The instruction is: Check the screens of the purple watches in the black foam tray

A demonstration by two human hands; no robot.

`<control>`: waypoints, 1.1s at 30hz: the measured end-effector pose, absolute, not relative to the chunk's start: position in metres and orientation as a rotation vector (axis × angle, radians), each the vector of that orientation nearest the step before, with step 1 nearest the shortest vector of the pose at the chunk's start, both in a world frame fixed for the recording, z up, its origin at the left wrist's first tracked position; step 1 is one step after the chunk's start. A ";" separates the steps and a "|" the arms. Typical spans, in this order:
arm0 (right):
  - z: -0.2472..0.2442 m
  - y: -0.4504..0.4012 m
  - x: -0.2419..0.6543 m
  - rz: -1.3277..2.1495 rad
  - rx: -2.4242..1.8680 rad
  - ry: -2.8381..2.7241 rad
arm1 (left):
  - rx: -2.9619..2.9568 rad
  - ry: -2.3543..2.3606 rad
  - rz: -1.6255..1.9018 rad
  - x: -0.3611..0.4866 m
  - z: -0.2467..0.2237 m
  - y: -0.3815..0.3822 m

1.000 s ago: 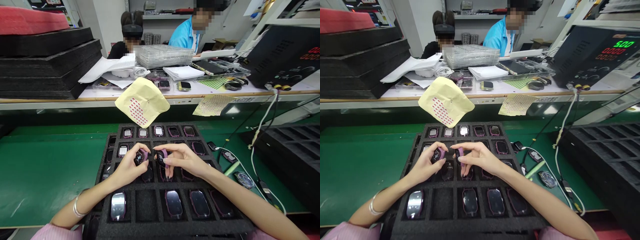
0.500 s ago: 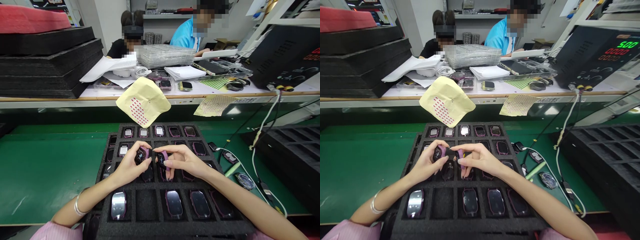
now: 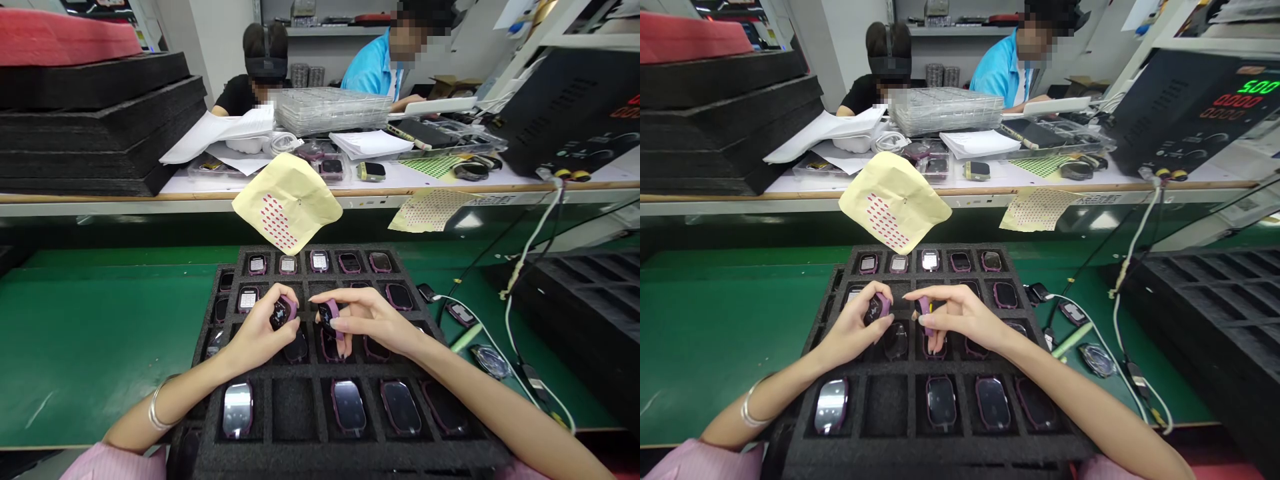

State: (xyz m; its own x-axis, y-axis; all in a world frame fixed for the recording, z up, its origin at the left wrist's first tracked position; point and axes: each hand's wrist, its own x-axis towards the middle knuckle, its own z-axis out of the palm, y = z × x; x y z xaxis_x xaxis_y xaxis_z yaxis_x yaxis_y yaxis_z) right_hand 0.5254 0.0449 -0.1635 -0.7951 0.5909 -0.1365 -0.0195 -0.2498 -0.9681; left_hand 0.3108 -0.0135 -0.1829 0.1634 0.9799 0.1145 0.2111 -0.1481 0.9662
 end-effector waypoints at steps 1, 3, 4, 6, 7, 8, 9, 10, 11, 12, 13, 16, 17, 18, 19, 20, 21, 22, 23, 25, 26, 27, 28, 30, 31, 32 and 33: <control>-0.164 0.045 0.526 2.088 -0.693 -1.624 | 1.522 1.182 1.076 0.311 -0.183 -0.014; -0.164 0.046 0.527 2.069 -0.699 -1.639 | 1.509 1.176 1.076 0.310 -0.184 -0.014; -0.164 0.047 0.527 2.061 -0.699 -1.647 | 1.513 1.182 1.077 0.310 -0.185 -0.015; -0.164 0.048 0.528 2.054 -0.692 -1.658 | 1.519 1.189 1.076 0.310 -0.186 -0.015; -0.164 0.049 0.529 2.053 -0.685 -1.657 | 1.510 1.186 1.075 0.310 -0.186 -0.015; -0.164 0.049 0.530 2.048 -0.680 -1.653 | 1.493 1.179 1.073 0.310 -0.187 -0.015; -0.163 0.049 0.531 2.039 -0.679 -1.644 | 1.471 1.167 1.071 0.310 -0.188 -0.015; -0.163 0.049 0.531 2.028 -0.684 -1.631 | 1.451 1.154 1.070 0.310 -0.189 -0.015; -0.162 0.048 0.532 2.014 -0.691 -1.620 | 1.439 1.146 1.073 0.310 -0.189 -0.015; -0.162 0.048 0.532 2.003 -0.701 -1.614 | 1.435 1.144 1.082 0.310 -0.190 -0.015; -0.161 0.048 0.532 1.996 -0.709 -1.609 | 1.434 1.145 1.093 0.309 -0.191 -0.015; -0.160 0.046 0.532 1.999 -0.712 -1.597 | 1.410 1.138 1.102 0.309 -0.192 -0.016; -0.160 0.046 0.532 2.000 -0.707 -1.593 | 1.390 1.133 1.104 0.309 -0.192 -0.016; -0.160 0.046 0.532 2.002 -0.700 -1.591 | 1.366 1.126 1.113 0.309 -0.192 -0.016; -0.160 0.046 0.532 2.005 -0.691 -1.588 | 1.344 1.119 1.129 0.309 -0.191 -0.016; -0.160 0.046 0.532 2.010 -0.684 -1.588 | 1.329 1.116 1.145 0.309 -0.191 -0.016; -0.161 0.046 0.532 2.018 -0.681 -1.589 | 1.317 1.115 1.157 0.310 -0.190 -0.016; -0.162 0.046 0.532 2.027 -0.682 -1.590 | 1.308 1.115 1.153 0.310 -0.190 -0.016; -0.163 0.046 0.532 2.038 -0.686 -1.591 | 1.299 1.112 1.133 0.311 -0.189 -0.016; -0.165 0.046 0.530 2.061 -0.693 -1.588 | 1.271 1.103 1.073 0.312 -0.187 -0.015; -0.166 0.046 0.529 2.075 -0.694 -1.580 | 1.252 1.090 1.052 0.312 -0.186 -0.014; -0.166 0.046 0.528 2.087 -0.692 -1.569 | 1.231 1.070 1.045 0.313 -0.185 -0.013; -0.166 0.045 0.527 2.099 -0.687 -1.557 | 1.206 1.041 1.048 0.313 -0.185 -0.012; -0.165 0.044 0.525 2.107 -0.684 -1.543 | 1.125 0.963 1.077 0.314 -0.184 -0.010; -0.164 0.044 0.524 2.105 -0.687 -1.537 | 1.063 0.921 1.097 0.315 -0.183 -0.009; -0.163 0.044 0.524 2.102 -0.689 -1.529 | 0.992 0.882 1.119 0.315 -0.183 -0.008; -0.162 0.044 0.524 2.097 -0.692 -1.518 | 0.921 0.855 1.142 0.315 -0.183 -0.007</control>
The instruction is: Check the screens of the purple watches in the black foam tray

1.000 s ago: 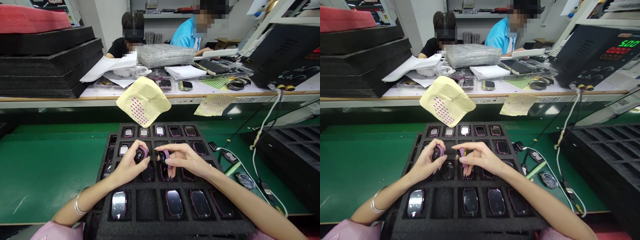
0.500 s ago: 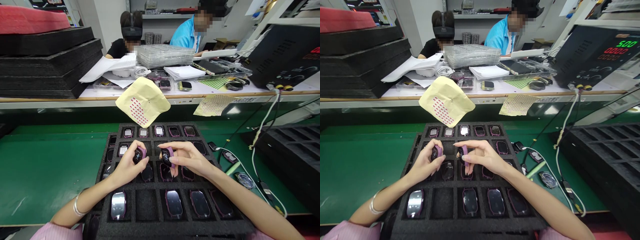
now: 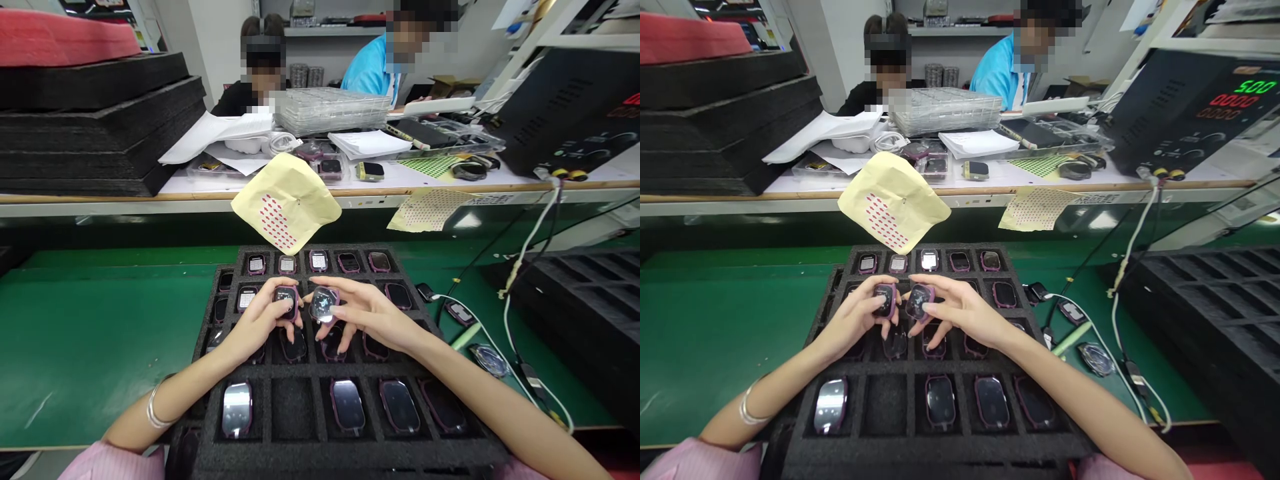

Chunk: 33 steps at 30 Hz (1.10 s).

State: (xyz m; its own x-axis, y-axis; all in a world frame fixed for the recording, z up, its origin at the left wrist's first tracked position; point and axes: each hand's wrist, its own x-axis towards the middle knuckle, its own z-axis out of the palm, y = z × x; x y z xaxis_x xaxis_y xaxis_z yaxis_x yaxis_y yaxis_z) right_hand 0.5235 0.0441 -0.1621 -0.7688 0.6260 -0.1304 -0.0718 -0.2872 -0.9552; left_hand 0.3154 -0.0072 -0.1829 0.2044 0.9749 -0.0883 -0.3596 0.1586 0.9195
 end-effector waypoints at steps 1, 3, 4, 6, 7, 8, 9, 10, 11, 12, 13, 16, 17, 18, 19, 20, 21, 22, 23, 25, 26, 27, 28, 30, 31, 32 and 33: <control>-0.162 0.045 0.524 2.092 -0.692 -1.505 | 0.859 0.838 1.165 0.316 -0.183 -0.007; -0.163 0.047 0.524 2.082 -0.669 -1.496 | 0.791 0.825 1.193 0.315 -0.183 -0.006; -0.164 0.049 0.525 2.074 -0.654 -1.506 | 0.786 0.817 1.194 0.315 -0.184 -0.006; -0.165 0.051 0.526 2.041 -0.643 -1.547 | 0.810 0.792 1.184 0.315 -0.185 -0.007; -0.166 0.052 0.526 2.014 -0.654 -1.570 | 0.828 0.780 1.177 0.315 -0.186 -0.007; -0.165 0.051 0.526 1.981 -0.678 -1.591 | 0.845 0.774 1.171 0.314 -0.187 -0.008; -0.165 0.051 0.526 1.947 -0.711 -1.605 | 0.860 0.771 1.165 0.314 -0.187 -0.009; -0.164 0.050 0.526 1.916 -0.743 -1.614 | 0.871 0.774 1.162 0.314 -0.188 -0.010; -0.162 0.049 0.526 1.890 -0.770 -1.619 | 0.880 0.777 1.160 0.314 -0.188 -0.010; -0.161 0.047 0.525 1.869 -0.788 -1.620 | 0.890 0.779 1.156 0.314 -0.189 -0.011; -0.161 0.046 0.525 1.855 -0.798 -1.620 | 0.899 0.779 1.154 0.314 -0.189 -0.012; -0.160 0.044 0.525 1.834 -0.797 -1.613 | 0.930 0.775 1.145 0.314 -0.190 -0.013; -0.160 0.044 0.525 1.832 -0.796 -1.612 | 0.939 0.774 1.142 0.314 -0.190 -0.013; -0.160 0.044 0.525 1.829 -0.797 -1.612 | 0.946 0.774 1.140 0.313 -0.191 -0.013; -0.160 0.044 0.525 1.825 -0.800 -1.617 | 0.952 0.772 1.138 0.313 -0.191 -0.013; -0.159 0.043 0.526 1.820 -0.802 -1.624 | 0.958 0.769 1.138 0.313 -0.191 -0.012; -0.159 0.043 0.526 1.817 -0.805 -1.633 | 0.963 0.767 1.137 0.313 -0.191 -0.012; -0.159 0.043 0.526 1.814 -0.806 -1.643 | 0.967 0.764 1.137 0.313 -0.192 -0.012; -0.159 0.043 0.526 1.815 -0.805 -1.652 | 0.971 0.764 1.137 0.313 -0.192 -0.012; -0.159 0.043 0.526 1.818 -0.804 -1.666 | 0.972 0.766 1.135 0.313 -0.191 -0.012; -0.159 0.042 0.526 1.815 -0.805 -1.672 | 0.972 0.769 1.132 0.313 -0.191 -0.012; -0.159 0.042 0.526 1.809 -0.808 -1.678 | 0.974 0.770 1.129 0.313 -0.191 -0.012; -0.159 0.042 0.526 1.800 -0.811 -1.682 | 0.978 0.770 1.127 0.314 -0.191 -0.012; -0.158 0.041 0.525 1.779 -0.822 -1.689 | 0.992 0.767 1.125 0.314 -0.192 -0.012; -0.158 0.041 0.524 1.768 -0.829 -1.691 | 1.001 0.764 1.126 0.314 -0.192 -0.012; -0.157 0.041 0.523 1.761 -0.831 -1.695 | 1.010 0.761 1.128 0.313 -0.192 -0.012; -0.157 0.041 0.523 1.758 -0.829 -1.698 | 1.019 0.757 1.128 0.313 -0.193 -0.012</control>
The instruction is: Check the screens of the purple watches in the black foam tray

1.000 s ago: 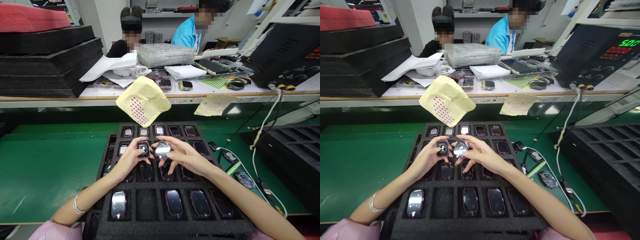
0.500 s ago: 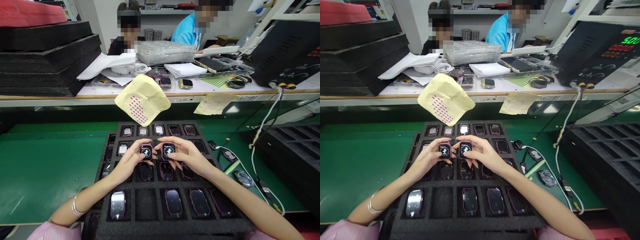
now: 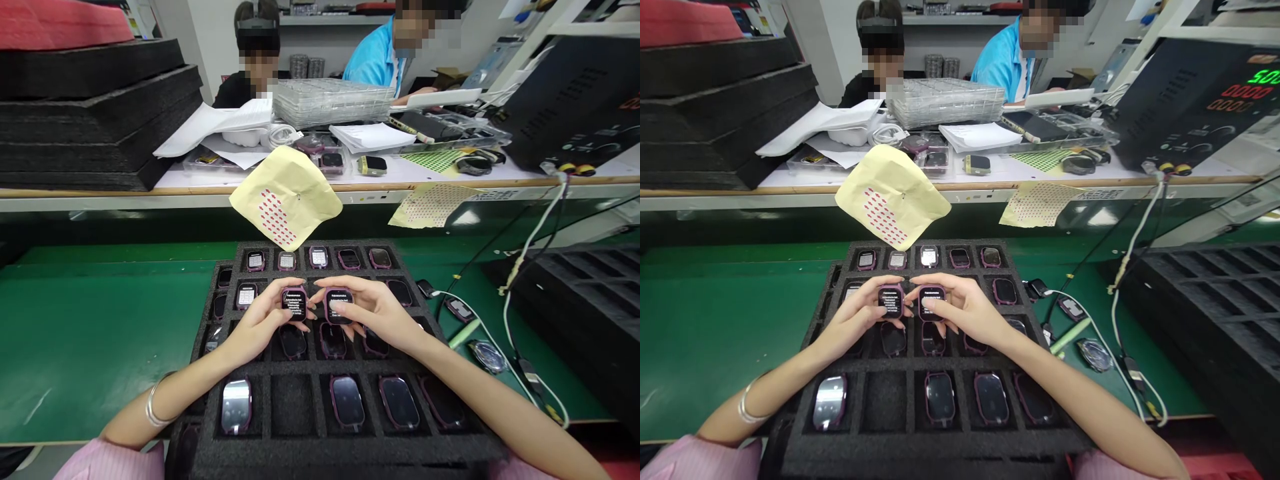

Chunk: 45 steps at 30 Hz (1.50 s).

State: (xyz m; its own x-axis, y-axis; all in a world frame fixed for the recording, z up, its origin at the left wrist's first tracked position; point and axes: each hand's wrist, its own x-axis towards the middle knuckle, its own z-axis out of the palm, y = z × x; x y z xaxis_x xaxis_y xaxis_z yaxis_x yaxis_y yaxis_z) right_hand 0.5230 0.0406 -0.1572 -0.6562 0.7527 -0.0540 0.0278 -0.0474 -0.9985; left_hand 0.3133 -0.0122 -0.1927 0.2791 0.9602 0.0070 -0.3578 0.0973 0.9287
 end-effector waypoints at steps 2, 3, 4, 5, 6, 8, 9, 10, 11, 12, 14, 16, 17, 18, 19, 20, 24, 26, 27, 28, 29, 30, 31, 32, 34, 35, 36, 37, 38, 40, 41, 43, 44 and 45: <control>-0.158 0.041 0.523 1.767 -0.804 -1.705 | 1.031 0.755 1.124 0.313 -0.193 -0.012; -0.159 0.042 0.523 1.776 -0.787 -1.710 | 1.033 0.757 1.122 0.313 -0.193 -0.012; -0.159 0.043 0.524 1.785 -0.770 -1.714 | 1.034 0.760 1.120 0.313 -0.192 -0.012; -0.160 0.044 0.524 1.791 -0.755 -1.715 | 1.033 0.760 1.119 0.313 -0.192 -0.012; -0.160 0.044 0.525 1.796 -0.743 -1.719 | 1.032 0.760 1.121 0.313 -0.191 -0.012; -0.160 0.045 0.527 1.810 -0.703 -1.737 | 1.031 0.760 1.126 0.313 -0.190 -0.012; -0.159 0.046 0.527 1.812 -0.681 -1.750 | 1.033 0.761 1.129 0.313 -0.189 -0.012; -0.157 0.045 0.528 1.805 -0.664 -1.772 | 1.036 0.760 1.133 0.314 -0.189 -0.011; -0.156 0.045 0.529 1.787 -0.656 -1.802 | 1.038 0.758 1.136 0.314 -0.189 -0.011; -0.155 0.045 0.529 1.761 -0.657 -1.836 | 1.040 0.756 1.137 0.314 -0.188 -0.011; -0.154 0.044 0.530 1.699 -0.685 -1.908 | 1.041 0.753 1.142 0.314 -0.188 -0.011; -0.155 0.044 0.530 1.650 -0.703 -1.972 | 1.038 0.764 1.149 0.315 -0.187 -0.010; -0.156 0.044 0.530 1.626 -0.704 -1.999 | 1.037 0.772 1.153 0.315 -0.187 -0.010; -0.157 0.044 0.530 1.600 -0.704 -2.028 | 1.035 0.778 1.156 0.315 -0.187 -0.009; -0.159 0.045 0.530 1.568 -0.706 -2.059 | 1.034 0.783 1.161 0.315 -0.187 -0.009; -0.160 0.045 0.530 1.530 -0.711 -2.095 | 1.032 0.787 1.165 0.314 -0.187 -0.008; -0.165 0.055 0.526 1.289 -0.773 -2.201 | 1.013 0.778 1.175 0.313 -0.188 -0.008; -0.170 0.065 0.523 1.181 -0.793 -2.223 | 1.004 0.758 1.173 0.312 -0.189 -0.008; -0.172 0.071 0.521 1.130 -0.798 -2.242 | 1.003 0.747 1.172 0.312 -0.189 -0.008; -0.175 0.077 0.520 1.063 -0.801 -2.284 | 1.004 0.739 1.171 0.312 -0.190 -0.008; -0.177 0.083 0.518 0.970 -0.802 -2.348 | 1.007 0.737 1.172 0.312 -0.190 -0.008; -0.178 0.089 0.517 0.854 -0.804 -2.428 | 1.012 0.742 1.174 0.312 -0.190 -0.008; -0.179 0.093 0.517 0.732 -0.806 -2.513 | 1.019 0.751 1.177 0.313 -0.190 -0.008; -0.179 0.096 0.518 0.625 -0.806 -2.597 | 1.029 0.763 1.180 0.313 -0.190 -0.008; -0.174 0.097 0.522 0.496 -0.807 -2.721 | 1.047 0.787 1.188 0.313 -0.191 -0.009; -0.171 0.094 0.525 0.470 -0.807 -2.749 | 1.057 0.797 1.194 0.313 -0.191 -0.009; -0.167 0.090 0.529 0.455 -0.803 -2.758 | 1.067 0.807 1.203 0.313 -0.191 -0.009; -0.163 0.082 0.532 0.447 -0.797 -2.748 | 1.077 0.820 1.214 0.313 -0.191 -0.009; -0.160 0.073 0.535 0.447 -0.791 -2.732 | 1.089 0.836 1.226 0.313 -0.191 -0.008; -0.158 0.051 0.537 0.465 -0.787 -2.733 | 1.109 0.869 1.234 0.313 -0.192 -0.008; -0.159 0.040 0.536 0.454 -0.812 -2.756 | 1.114 0.881 1.229 0.313 -0.192 -0.008; -0.167 0.018 0.532 0.334 -0.923 -2.824 | 1.117 0.895 1.211 0.314 -0.192 -0.008; -0.172 0.009 0.530 0.260 -0.996 -2.834 | 1.118 0.898 1.203 0.314 -0.192 -0.008; -0.177 0.002 0.527 0.220 -1.069 -2.820 | 1.121 0.903 1.198 0.315 -0.192 -0.009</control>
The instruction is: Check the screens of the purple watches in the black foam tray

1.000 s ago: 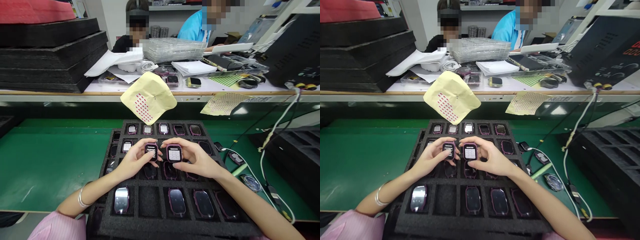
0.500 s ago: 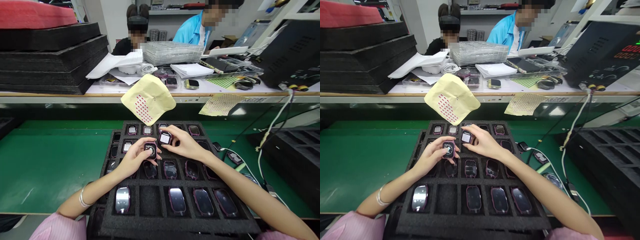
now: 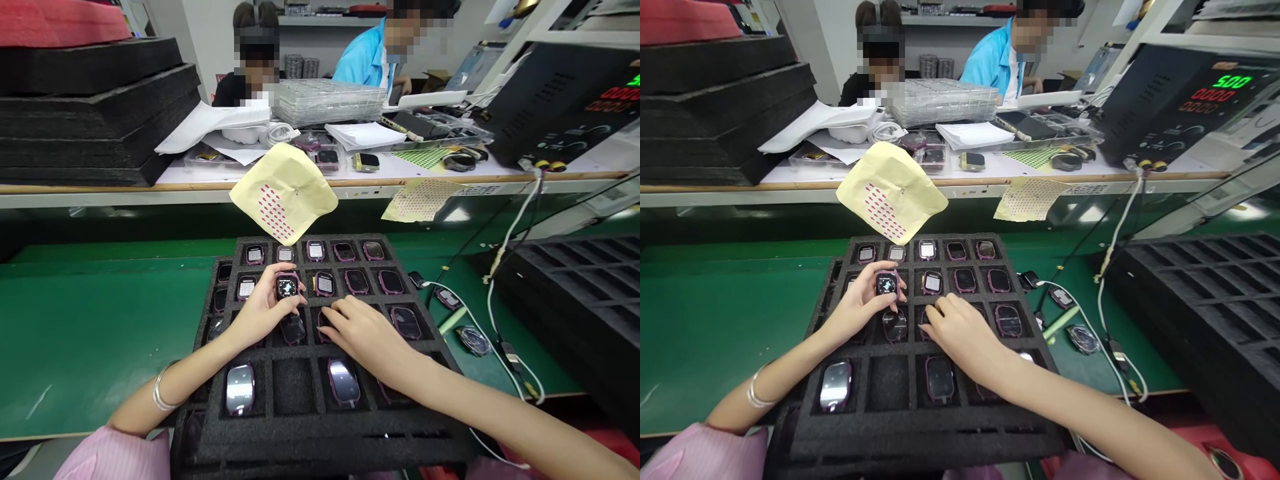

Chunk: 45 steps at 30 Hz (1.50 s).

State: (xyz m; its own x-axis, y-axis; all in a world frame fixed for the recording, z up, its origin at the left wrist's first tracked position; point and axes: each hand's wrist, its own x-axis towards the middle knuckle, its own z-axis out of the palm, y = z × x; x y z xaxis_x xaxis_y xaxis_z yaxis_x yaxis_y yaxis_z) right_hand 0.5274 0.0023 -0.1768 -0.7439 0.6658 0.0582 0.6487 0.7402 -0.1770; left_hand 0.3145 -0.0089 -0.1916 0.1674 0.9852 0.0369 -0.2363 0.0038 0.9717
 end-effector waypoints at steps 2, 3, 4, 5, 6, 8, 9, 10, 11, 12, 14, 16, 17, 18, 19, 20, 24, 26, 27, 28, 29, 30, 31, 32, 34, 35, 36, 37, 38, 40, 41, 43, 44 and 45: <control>-0.183 -0.004 0.524 0.303 -1.176 -2.727 | 1.139 0.916 1.190 0.314 -0.191 -0.011; -0.184 -0.004 0.524 0.423 -1.197 -2.667 | 1.150 0.922 1.184 0.314 -0.190 -0.012; -0.184 -0.003 0.524 0.562 -1.200 -2.599 | 1.160 0.926 1.179 0.313 -0.189 -0.013; -0.182 0.000 0.524 0.701 -1.178 -2.532 | 1.167 0.928 1.175 0.313 -0.187 -0.014; -0.179 0.003 0.523 0.842 -1.131 -2.464 | 1.169 0.930 1.174 0.312 -0.186 -0.014; -0.171 0.009 0.521 1.148 -1.001 -2.271 | 1.160 0.930 1.188 0.312 -0.182 -0.015; -0.166 0.012 0.519 1.312 -0.945 -2.138 | 1.152 0.929 1.201 0.313 -0.180 -0.016; -0.161 0.015 0.517 1.465 -0.909 -1.996 | 1.143 0.927 1.213 0.313 -0.178 -0.016; -0.156 0.018 0.515 1.584 -0.897 -1.862 | 1.134 0.924 1.223 0.314 -0.177 -0.016; -0.151 0.021 0.513 1.656 -0.908 -1.757 | 1.127 0.921 1.227 0.315 -0.177 -0.016; -0.145 0.027 0.510 1.690 -0.952 -1.662 | 1.113 0.916 1.221 0.316 -0.179 -0.016; -0.144 0.031 0.510 1.722 -0.944 -1.617 | 1.105 0.910 1.206 0.316 -0.182 -0.016; -0.144 0.032 0.511 1.776 -0.917 -1.585 | 1.102 0.908 1.200 0.316 -0.184 -0.016; -0.146 0.033 0.511 1.844 -0.884 -1.546 | 1.102 0.907 1.196 0.316 -0.186 -0.016; -0.148 0.033 0.513 1.906 -0.851 -1.506 | 1.102 0.907 1.195 0.316 -0.187 -0.017; -0.150 0.033 0.514 1.952 -0.822 -1.471 | 1.101 0.907 1.197 0.316 -0.187 -0.017; -0.158 0.032 0.516 1.982 -0.786 -1.419 | 1.097 0.897 1.216 0.317 -0.186 -0.019; -0.160 0.033 0.516 1.976 -0.783 -1.425 | 1.096 0.895 1.210 0.318 -0.185 -0.020; -0.161 0.033 0.516 1.978 -0.775 -1.430 | 1.098 0.896 1.203 0.318 -0.185 -0.020; -0.161 0.033 0.516 1.983 -0.761 -1.435 | 1.100 0.899 1.197 0.318 -0.185 -0.021; -0.162 0.033 0.517 1.994 -0.745 -1.439 | 1.103 0.902 1.192 0.319 -0.185 -0.021; -0.162 0.032 0.517 2.012 -0.728 -1.443 | 1.108 0.904 1.186 0.319 -0.185 -0.021; -0.162 0.032 0.518 2.034 -0.713 -1.446 | 1.114 0.908 1.179 0.319 -0.185 -0.021; -0.162 0.031 0.519 2.055 -0.703 -1.446 | 1.121 0.911 1.171 0.318 -0.185 -0.022; -0.161 0.031 0.521 2.093 -0.692 -1.430 | 1.139 0.917 1.160 0.318 -0.185 -0.022; -0.161 0.031 0.522 2.115 -0.686 -1.415 | 1.151 0.920 1.157 0.317 -0.186 -0.022; -0.160 0.031 0.523 2.141 -0.678 -1.398 | 1.165 0.926 1.159 0.317 -0.186 -0.022; -0.160 0.031 0.524 2.173 -0.665 -1.381 | 1.181 0.933 1.164 0.316 -0.186 -0.023; -0.160 0.032 0.525 2.206 -0.645 -1.364 | 1.198 0.942 1.173 0.316 -0.186 -0.023; -0.160 0.031 0.526 2.262 -0.605 -1.328 | 1.233 0.967 1.185 0.316 -0.186 -0.024; -0.159 0.031 0.526 2.276 -0.593 -1.310 | 1.248 0.979 1.189 0.316 -0.186 -0.024; -0.159 0.029 0.527 2.282 -0.585 -1.284 | 1.264 1.002 1.186 0.317 -0.185 -0.024; -0.160 0.028 0.527 2.279 -0.586 -1.277 | 1.267 1.014 1.181 0.317 -0.185 -0.023; -0.160 0.028 0.527 2.277 -0.580 -1.272 | 1.269 1.025 1.175 0.318 -0.184 -0.023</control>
State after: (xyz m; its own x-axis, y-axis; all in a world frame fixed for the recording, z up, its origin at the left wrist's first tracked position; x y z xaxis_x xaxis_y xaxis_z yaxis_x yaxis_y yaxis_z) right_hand 0.5274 0.0282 -0.1598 -0.8024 0.5814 -0.1345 -0.1904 -0.4630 -0.8657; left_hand 0.3178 -0.0226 -0.1844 0.1423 0.9877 0.0643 -0.0699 -0.0547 0.9961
